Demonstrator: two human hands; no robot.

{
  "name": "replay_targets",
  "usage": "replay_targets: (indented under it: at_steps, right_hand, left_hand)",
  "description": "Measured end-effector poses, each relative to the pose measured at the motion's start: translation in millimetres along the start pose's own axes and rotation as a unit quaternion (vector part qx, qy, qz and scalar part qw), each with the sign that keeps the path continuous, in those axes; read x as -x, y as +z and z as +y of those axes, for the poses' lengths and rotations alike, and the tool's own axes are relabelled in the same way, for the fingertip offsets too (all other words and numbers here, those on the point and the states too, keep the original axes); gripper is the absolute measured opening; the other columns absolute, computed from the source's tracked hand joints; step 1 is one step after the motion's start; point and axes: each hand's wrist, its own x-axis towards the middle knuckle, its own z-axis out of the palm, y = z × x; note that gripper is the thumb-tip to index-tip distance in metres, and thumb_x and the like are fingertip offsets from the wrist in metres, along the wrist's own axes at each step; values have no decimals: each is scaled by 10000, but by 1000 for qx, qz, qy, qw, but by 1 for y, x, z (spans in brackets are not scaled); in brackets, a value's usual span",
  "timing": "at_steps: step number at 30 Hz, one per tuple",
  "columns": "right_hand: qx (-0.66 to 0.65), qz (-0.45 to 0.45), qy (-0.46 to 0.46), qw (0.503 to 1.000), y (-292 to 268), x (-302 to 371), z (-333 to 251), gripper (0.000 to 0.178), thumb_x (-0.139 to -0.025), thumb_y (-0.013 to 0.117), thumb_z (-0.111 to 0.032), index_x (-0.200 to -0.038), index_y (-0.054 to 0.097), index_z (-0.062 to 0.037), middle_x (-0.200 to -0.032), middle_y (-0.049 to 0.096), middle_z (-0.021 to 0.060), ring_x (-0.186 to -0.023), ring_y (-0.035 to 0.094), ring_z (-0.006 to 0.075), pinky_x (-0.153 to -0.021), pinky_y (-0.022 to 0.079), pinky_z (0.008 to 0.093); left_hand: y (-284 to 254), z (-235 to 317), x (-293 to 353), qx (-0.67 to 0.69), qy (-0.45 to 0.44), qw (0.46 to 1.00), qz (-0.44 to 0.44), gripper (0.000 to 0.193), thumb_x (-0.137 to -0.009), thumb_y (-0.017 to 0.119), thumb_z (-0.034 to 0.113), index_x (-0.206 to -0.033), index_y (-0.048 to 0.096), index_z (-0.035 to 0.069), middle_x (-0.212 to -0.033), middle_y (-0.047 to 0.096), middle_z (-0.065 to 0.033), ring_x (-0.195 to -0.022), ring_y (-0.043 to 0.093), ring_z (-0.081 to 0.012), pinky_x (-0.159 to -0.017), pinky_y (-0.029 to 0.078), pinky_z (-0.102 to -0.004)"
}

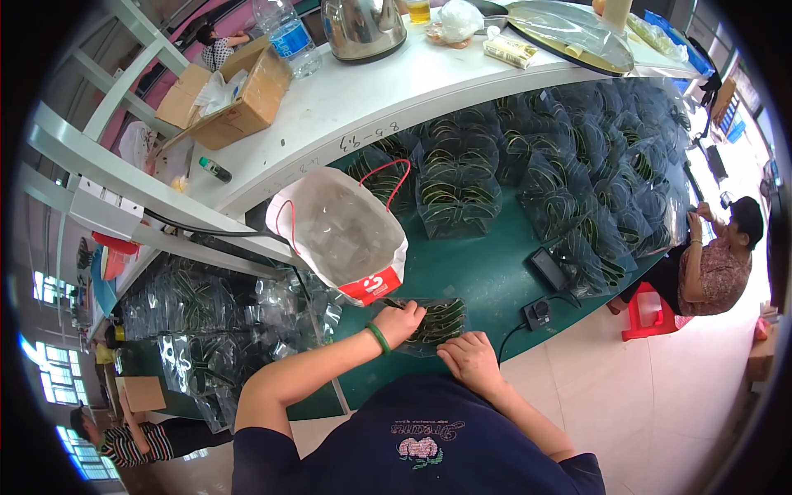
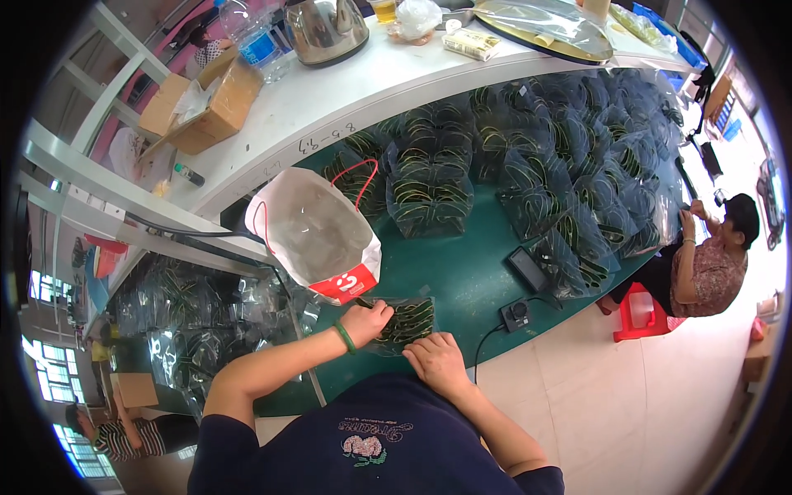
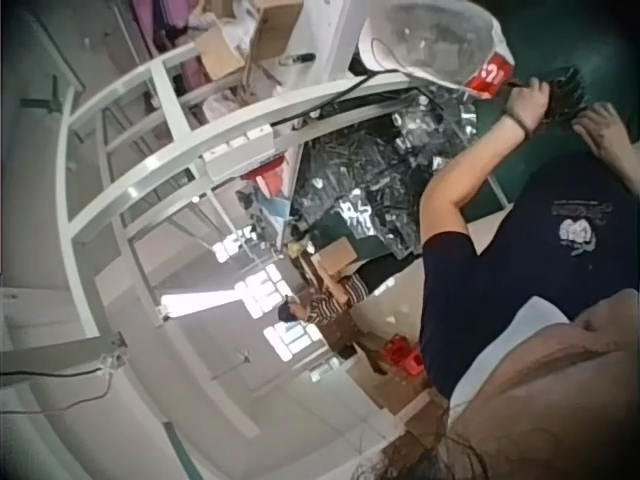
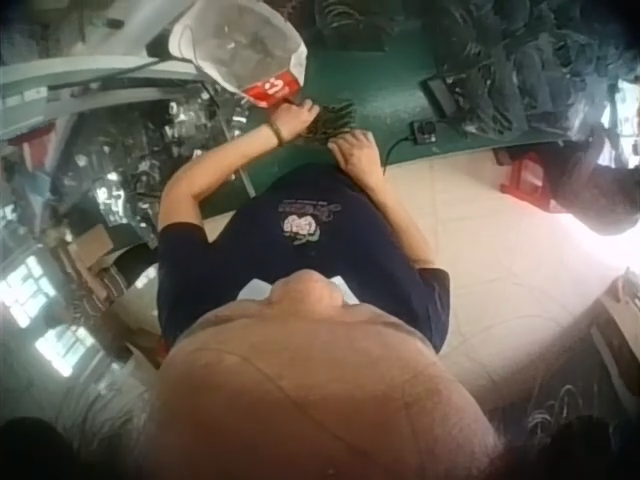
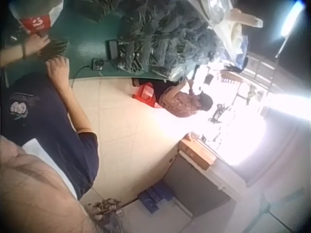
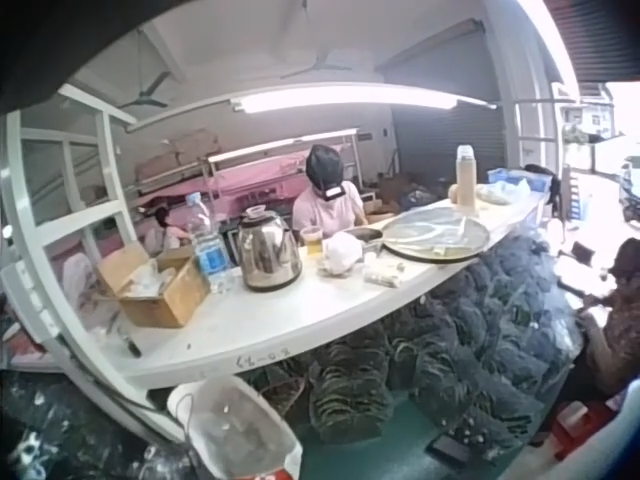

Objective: Packing small green leaf-like items into clear plastic bags at a factory workbench.

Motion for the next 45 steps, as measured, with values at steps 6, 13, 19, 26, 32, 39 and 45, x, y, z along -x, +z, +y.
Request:
replay_targets:
  at_steps: [6,13,19,26,32,39,45]
  right_hand:
    - [1,-12,3,1000,0,1,3,172,-1008,722,-272,-982,781,-113,-981,755,13,-965,677,216,-962,482,393]
    - [3,-7,-1,1000,0,1,0,179,-1012,717,-271,-982,776,-105,-991,757,18,-971,679,223,-964,484,396]
    - [6,-11,-4,1000,1,7,-2,181,-1012,717,-273,-997,781,-104,-994,756,16,-974,677,219,-967,485,397]
    - [0,-11,-3,1000,-1,6,-2,148,-1009,723,-232,-1025,791,-101,-1001,767,18,-975,688,214,-970,481,395]
    - [10,-14,-5,1000,1,10,-2,192,-1027,699,-272,-1007,786,-102,-996,755,17,-984,672,214,-970,484,387]
    - [3,-11,-6,1000,-3,11,-1,145,-1011,723,-226,-1024,788,-96,-1004,763,16,-981,682,218,-969,484,396]
    - [3,-13,-8,1000,-2,15,-3,152,-1012,723,-227,-1031,792,-94,-1015,770,17,-985,684,217,-973,484,395]
  left_hand:
    - [-46,-4,14,177,-81,970,-148,555,-823,894,315,-1201,622,13,-1190,611,-184,-954,736,-398,-848,620,-496]
    - [-30,-11,27,184,-10,978,-96,414,-906,816,297,-1232,711,65,-1161,620,-103,-989,709,-300,-849,597,-438]
    - [-31,8,25,89,4,996,-19,290,-902,791,256,-1096,719,52,-1089,640,-64,-1072,669,-264,-879,610,-413]
    - [-4,3,36,90,-15,993,-75,241,-890,783,220,-1044,707,52,-1111,633,-71,-1110,652,-279,-920,597,-413]
    - [-5,-18,22,101,-4,994,38,159,-872,776,224,-932,731,84,-1021,623,-95,-1022,689,-307,-848,601,-454]
    - [-46,-21,23,170,56,983,-40,186,-968,751,294,-1001,777,113,-1059,668,-61,-1050,705,-281,-884,596,-435]
    - [-41,-32,31,208,88,972,-70,202,-943,773,275,-1053,791,106,-1133,685,-52,-1097,703,-261,-897,593,-432]
